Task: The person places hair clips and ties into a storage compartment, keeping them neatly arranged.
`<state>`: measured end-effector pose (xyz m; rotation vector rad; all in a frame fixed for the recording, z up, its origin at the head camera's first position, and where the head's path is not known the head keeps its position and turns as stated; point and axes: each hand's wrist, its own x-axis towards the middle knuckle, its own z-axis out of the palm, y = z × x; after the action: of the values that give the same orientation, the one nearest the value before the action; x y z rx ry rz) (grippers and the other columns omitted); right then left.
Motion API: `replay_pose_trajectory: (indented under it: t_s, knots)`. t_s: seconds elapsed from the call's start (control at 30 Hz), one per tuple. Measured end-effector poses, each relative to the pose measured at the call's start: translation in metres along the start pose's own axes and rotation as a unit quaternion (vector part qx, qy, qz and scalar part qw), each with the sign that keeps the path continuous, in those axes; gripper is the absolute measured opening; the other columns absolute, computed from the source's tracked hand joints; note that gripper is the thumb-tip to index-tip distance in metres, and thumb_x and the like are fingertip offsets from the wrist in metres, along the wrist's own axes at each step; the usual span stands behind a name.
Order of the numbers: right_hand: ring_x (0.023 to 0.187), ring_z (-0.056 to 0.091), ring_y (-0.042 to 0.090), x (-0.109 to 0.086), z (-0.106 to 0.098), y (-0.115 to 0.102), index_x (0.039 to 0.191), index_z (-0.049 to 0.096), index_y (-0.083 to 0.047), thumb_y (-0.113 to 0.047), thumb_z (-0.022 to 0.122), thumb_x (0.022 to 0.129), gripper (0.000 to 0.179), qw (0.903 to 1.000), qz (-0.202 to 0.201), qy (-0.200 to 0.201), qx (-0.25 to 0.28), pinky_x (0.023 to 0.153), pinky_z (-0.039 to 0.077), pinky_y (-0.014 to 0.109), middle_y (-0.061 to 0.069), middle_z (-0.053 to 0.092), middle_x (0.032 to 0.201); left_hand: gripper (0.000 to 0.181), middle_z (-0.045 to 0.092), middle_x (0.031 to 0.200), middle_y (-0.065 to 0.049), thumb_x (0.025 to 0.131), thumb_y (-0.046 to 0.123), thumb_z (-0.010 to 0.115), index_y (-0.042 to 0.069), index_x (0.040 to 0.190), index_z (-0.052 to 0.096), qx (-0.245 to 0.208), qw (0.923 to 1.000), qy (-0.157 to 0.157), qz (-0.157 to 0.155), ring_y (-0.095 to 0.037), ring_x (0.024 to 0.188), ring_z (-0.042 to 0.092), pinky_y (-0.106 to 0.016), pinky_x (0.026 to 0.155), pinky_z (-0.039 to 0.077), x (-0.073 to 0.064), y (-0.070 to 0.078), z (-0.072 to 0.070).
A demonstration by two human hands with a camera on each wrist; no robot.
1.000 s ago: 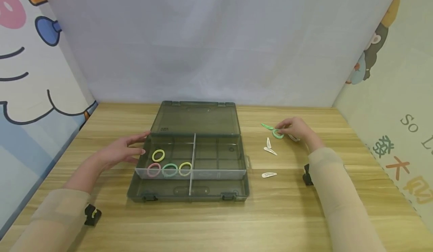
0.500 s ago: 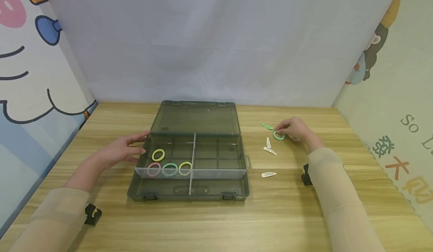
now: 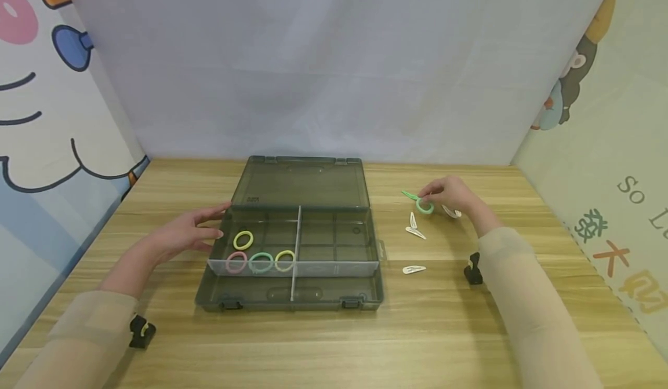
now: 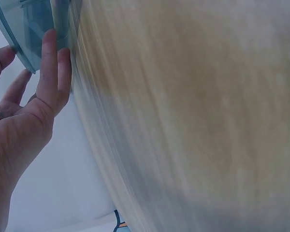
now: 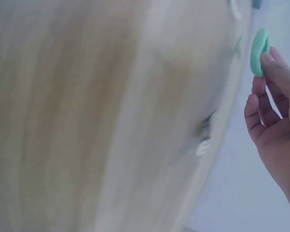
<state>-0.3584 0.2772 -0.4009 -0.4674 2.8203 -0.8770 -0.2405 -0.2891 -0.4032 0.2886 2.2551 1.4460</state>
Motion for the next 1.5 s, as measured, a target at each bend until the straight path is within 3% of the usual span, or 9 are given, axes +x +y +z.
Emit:
replay_pose_trajectory:
  t_s: [0.53,0.83,1.5]
  knots:
    - [0.105,0.061,0.032,-0.005,-0.022,-0.048,0.107,0.071,-0.006,-0.020,0.064,0.091,0.022,0.9987,-0.038,-0.030,0.013,0.092,0.048,0.049,0.014,0.069,0.109,0.072,0.008,0.154,-0.026,0.095,0.012,0.054,0.016,0.153,0.011,-0.002,1.0000,0.002,0.004,-0.047,0.127,0.039,-0.044,0.090,0.052,0.000,0.001,0.001]
    - [0.103,0.062,0.029,-0.009,-0.034,-0.079,0.106,0.072,-0.008,-0.020,0.064,0.091,0.021,0.9980,-0.057,-0.028,-0.002,0.088,0.050,0.046,0.014,0.069,0.109,0.072,0.008,0.154,-0.026,0.095,0.012,0.054,0.015,0.153,0.011,-0.003,1.0000,0.001,0.002,-0.048,0.128,0.037,-0.044,0.090,0.052,0.000,0.001,0.001]
    - [0.092,0.064,0.020,-0.013,-0.037,-0.146,0.100,0.074,-0.012,-0.019,0.068,0.088,0.015,0.9947,-0.100,-0.016,0.018,0.082,0.051,0.038,0.008,0.070,0.107,0.073,0.007,0.155,-0.025,0.095,0.013,0.054,0.017,0.153,0.011,0.002,1.0000,0.000,-0.001,-0.047,0.128,0.037,-0.045,0.091,0.052,-0.001,0.001,0.001]
